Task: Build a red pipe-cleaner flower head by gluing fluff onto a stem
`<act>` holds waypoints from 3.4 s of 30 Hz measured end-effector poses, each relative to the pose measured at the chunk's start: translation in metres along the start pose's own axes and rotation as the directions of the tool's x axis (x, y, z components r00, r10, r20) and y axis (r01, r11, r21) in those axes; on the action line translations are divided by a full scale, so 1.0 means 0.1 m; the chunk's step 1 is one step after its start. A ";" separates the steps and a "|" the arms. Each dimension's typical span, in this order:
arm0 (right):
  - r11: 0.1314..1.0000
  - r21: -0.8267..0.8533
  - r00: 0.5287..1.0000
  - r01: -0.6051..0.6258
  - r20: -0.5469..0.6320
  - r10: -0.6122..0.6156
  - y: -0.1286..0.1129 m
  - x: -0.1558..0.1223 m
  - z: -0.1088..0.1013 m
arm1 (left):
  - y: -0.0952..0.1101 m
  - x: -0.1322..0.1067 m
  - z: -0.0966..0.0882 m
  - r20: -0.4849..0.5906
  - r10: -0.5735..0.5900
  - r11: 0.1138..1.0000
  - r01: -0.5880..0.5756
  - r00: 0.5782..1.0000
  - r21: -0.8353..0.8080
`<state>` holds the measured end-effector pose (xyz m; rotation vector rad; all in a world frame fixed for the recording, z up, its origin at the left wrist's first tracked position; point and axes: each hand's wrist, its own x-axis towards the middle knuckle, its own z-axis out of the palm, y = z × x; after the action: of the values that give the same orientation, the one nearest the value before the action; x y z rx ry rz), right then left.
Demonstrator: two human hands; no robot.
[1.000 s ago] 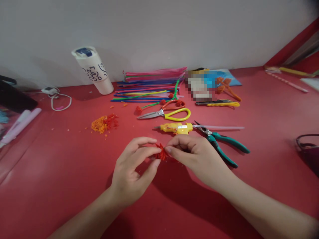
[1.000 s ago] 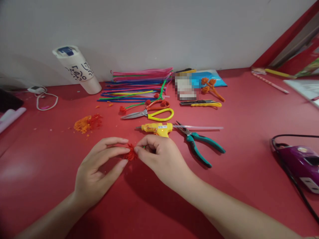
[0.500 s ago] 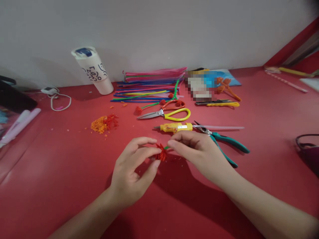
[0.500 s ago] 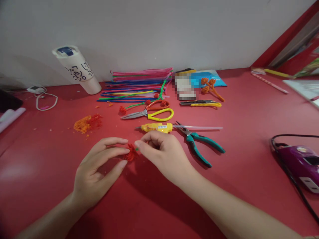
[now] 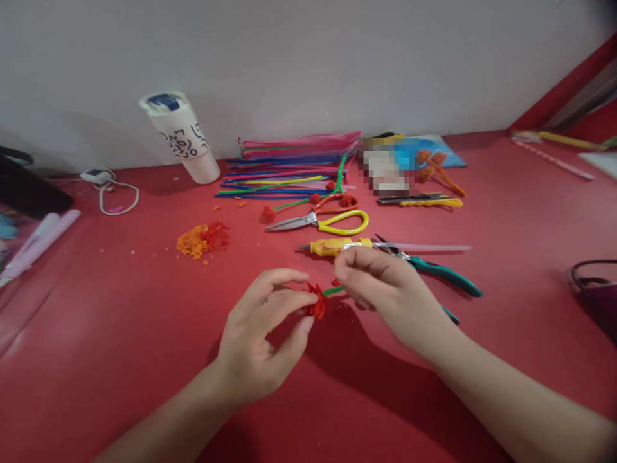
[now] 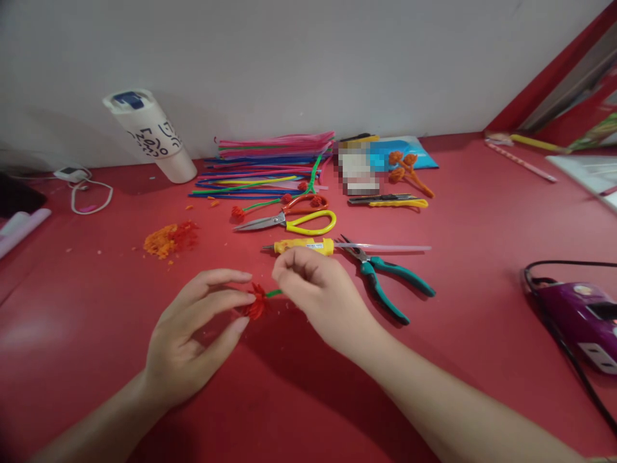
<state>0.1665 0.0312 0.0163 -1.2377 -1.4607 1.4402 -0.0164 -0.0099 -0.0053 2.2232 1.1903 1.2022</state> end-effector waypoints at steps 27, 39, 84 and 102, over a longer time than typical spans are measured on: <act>0.978 0.076 0.951 0.192 -0.262 -0.166 0.18 0.25 -0.23 | -0.20 0.16 -0.02 0.047 -0.771 0.324 0.455 0.635 -0.829; 0.991 0.042 0.991 0.127 -0.057 -0.125 0.09 0.17 -0.18 | -0.17 0.15 -0.01 0.147 -0.735 0.321 0.531 0.661 -0.784; 0.809 -0.567 0.987 0.156 0.056 -0.151 -0.06 0.04 -0.19 | -0.22 0.15 0.00 0.248 -0.748 0.203 0.568 0.616 -0.798; 0.752 -0.656 0.988 -0.065 -0.149 -0.044 0.12 0.27 -0.48 | -0.26 0.19 -0.05 0.246 -0.690 0.218 0.519 0.681 -0.826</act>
<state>0.2066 0.0698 0.0061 -1.7324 -1.9329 0.7975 -0.0280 0.0206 -0.0086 0.7344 0.9982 1.2167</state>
